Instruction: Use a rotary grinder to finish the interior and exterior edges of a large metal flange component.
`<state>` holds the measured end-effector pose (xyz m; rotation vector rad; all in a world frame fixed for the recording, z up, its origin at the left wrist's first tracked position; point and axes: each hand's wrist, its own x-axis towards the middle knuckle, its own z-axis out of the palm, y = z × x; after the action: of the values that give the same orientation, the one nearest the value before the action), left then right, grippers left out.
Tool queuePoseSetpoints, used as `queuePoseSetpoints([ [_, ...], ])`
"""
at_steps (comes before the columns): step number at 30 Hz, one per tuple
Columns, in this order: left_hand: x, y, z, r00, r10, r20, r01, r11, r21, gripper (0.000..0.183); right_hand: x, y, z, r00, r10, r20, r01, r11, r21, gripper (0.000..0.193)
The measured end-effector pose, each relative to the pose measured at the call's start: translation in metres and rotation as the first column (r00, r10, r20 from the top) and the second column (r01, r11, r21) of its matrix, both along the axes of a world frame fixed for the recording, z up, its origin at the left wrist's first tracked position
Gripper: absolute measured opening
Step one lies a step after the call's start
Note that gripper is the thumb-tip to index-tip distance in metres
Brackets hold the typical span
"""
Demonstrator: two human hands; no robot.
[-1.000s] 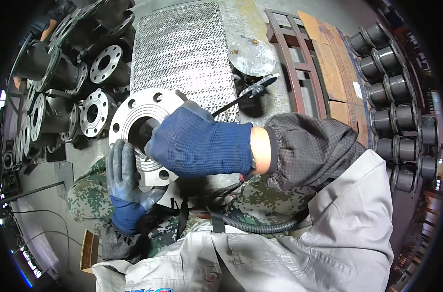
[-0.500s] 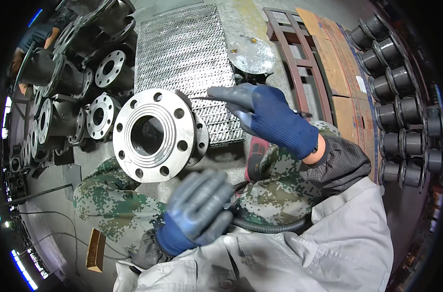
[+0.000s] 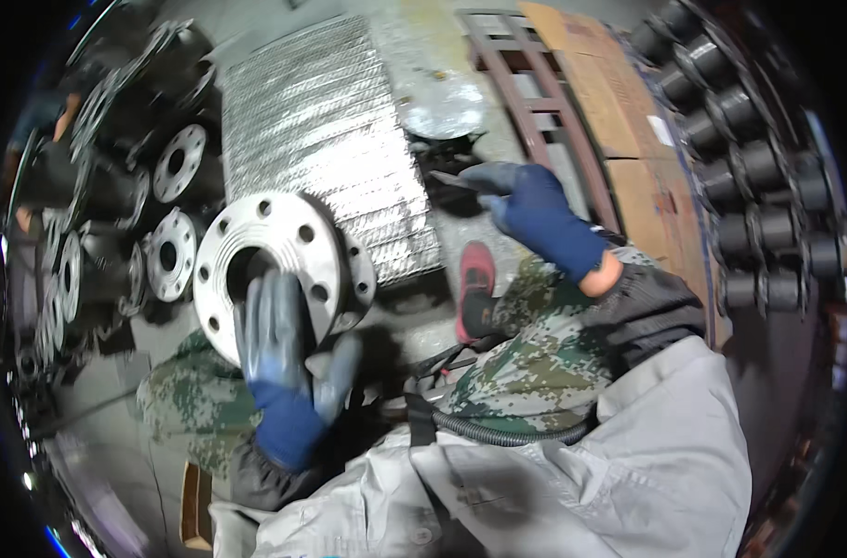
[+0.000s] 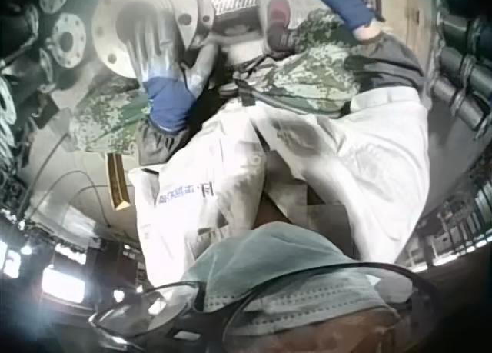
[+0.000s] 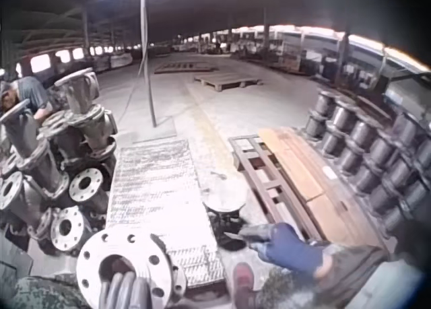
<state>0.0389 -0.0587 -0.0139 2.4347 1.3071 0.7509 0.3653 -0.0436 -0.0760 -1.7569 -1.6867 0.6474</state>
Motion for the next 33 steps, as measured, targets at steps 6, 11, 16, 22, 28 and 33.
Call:
queuePoseSetpoints([
  [6, -0.059, 0.021, 0.001, 0.86, -0.374, 0.347, 0.443, 0.885, -0.145, 0.058, 0.013, 0.033, -0.052, 0.926, -0.176, 0.335, 0.093, 0.964, 0.25, 0.031],
  [11, -0.084, 0.034, -0.009, 0.875, -0.226, -0.428, 0.222, 0.973, -0.061, 0.079, 0.024, 0.054, -0.051, 0.857, -0.169, 0.487, 0.154, 0.986, 0.072, 0.039],
  [16, -0.082, 0.042, -0.022, 0.878, -0.192, -0.439, 0.248, 0.966, 0.074, 0.048, 0.017, 0.086, -0.061, 0.818, -0.122, 0.563, 0.099, 0.992, 0.072, 0.036],
  [22, -0.084, 0.038, -0.035, 0.901, -0.121, -0.416, 0.21, 0.962, 0.174, 0.028, 0.013, 0.112, -0.067, 0.807, -0.093, 0.584, 0.136, 0.99, -0.03, 0.036],
  [28, -0.084, 0.038, -0.03, 0.896, -0.142, -0.421, 0.215, 0.968, 0.132, 0.031, 0.012, 0.126, -0.069, 0.797, -0.039, 0.603, 0.126, 0.987, -0.102, 0.033],
  [33, -0.084, 0.036, -0.03, 0.896, -0.14, -0.422, 0.209, 0.97, 0.123, 0.028, 0.005, 0.127, -0.062, 0.777, -0.003, 0.629, 0.152, 0.971, -0.183, 0.022],
])
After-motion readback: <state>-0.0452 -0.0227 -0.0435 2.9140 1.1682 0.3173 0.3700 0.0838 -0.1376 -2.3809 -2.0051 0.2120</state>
